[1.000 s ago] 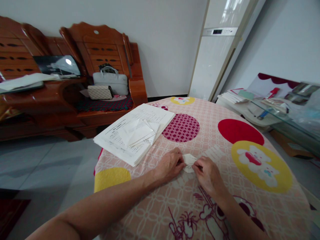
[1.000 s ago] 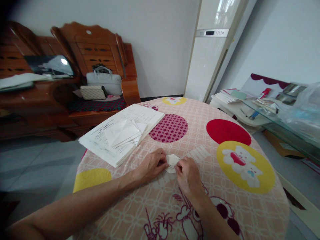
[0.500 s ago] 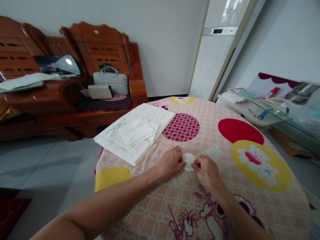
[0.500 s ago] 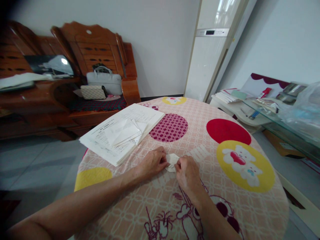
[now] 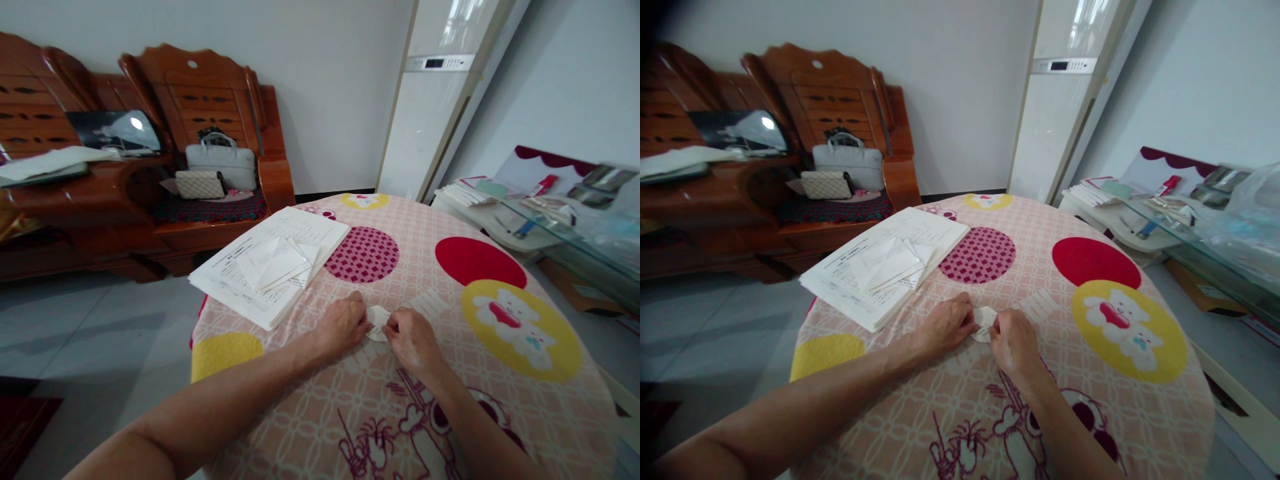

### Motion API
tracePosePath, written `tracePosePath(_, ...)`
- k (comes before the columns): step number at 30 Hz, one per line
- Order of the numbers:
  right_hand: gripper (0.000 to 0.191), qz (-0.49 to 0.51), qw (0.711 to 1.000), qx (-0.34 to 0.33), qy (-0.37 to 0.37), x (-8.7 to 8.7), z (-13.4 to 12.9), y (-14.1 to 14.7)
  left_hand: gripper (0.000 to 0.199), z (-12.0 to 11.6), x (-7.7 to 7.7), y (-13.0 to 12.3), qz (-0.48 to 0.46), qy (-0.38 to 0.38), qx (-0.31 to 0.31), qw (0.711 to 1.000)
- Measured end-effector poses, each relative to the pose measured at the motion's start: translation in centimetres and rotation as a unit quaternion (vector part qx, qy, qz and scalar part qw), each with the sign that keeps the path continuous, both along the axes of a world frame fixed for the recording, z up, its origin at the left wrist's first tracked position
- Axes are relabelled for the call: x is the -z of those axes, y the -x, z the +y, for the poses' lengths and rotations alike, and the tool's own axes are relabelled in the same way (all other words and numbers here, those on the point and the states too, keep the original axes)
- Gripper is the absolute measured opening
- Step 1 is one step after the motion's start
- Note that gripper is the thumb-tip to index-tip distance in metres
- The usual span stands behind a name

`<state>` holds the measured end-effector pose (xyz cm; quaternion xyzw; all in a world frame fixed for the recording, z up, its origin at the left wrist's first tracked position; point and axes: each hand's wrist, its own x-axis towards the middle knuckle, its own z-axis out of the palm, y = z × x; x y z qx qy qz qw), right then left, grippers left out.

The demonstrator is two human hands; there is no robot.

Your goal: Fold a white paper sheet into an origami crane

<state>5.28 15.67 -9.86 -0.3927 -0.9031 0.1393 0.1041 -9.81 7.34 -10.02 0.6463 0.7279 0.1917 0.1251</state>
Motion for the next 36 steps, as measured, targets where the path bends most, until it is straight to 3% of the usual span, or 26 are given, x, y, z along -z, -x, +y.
tracePosePath(4,0.015,0.011,1.0,-0.008,0.007,0.2,0.2,-0.1,0.017,-0.6,0.7,0.6,-0.025,-0.09,0.125,0.988)
tracePosePath(8,0.013,0.025,0.999,-0.004,0.023,0.3,0.4,-0.3,0.024,-0.5,1.5,1.3,0.013,-0.098,0.229,0.968)
tracePosePath(16,0.014,0.059,0.993,-0.007,0.097,0.0,0.8,-0.4,0.03,0.0,1.4,2.5,-0.056,-0.084,0.265,0.959)
tracePosePath(24,0.012,0.043,0.996,0.002,0.084,-0.1,0.9,-0.6,0.029,-0.3,1.1,2.5,0.018,-0.077,0.28,0.957)
tracePosePath(31,0.012,0.037,0.995,0.021,0.085,-0.2,1.9,-2.8,0.028,-0.4,1.4,2.6,0.026,-0.096,0.283,0.954)
tracePosePath(36,0.007,0.166,0.972,0.008,0.163,-0.2,1.5,-2.6,0.026,-0.2,1.6,2.5,0.065,-0.119,0.296,0.945)
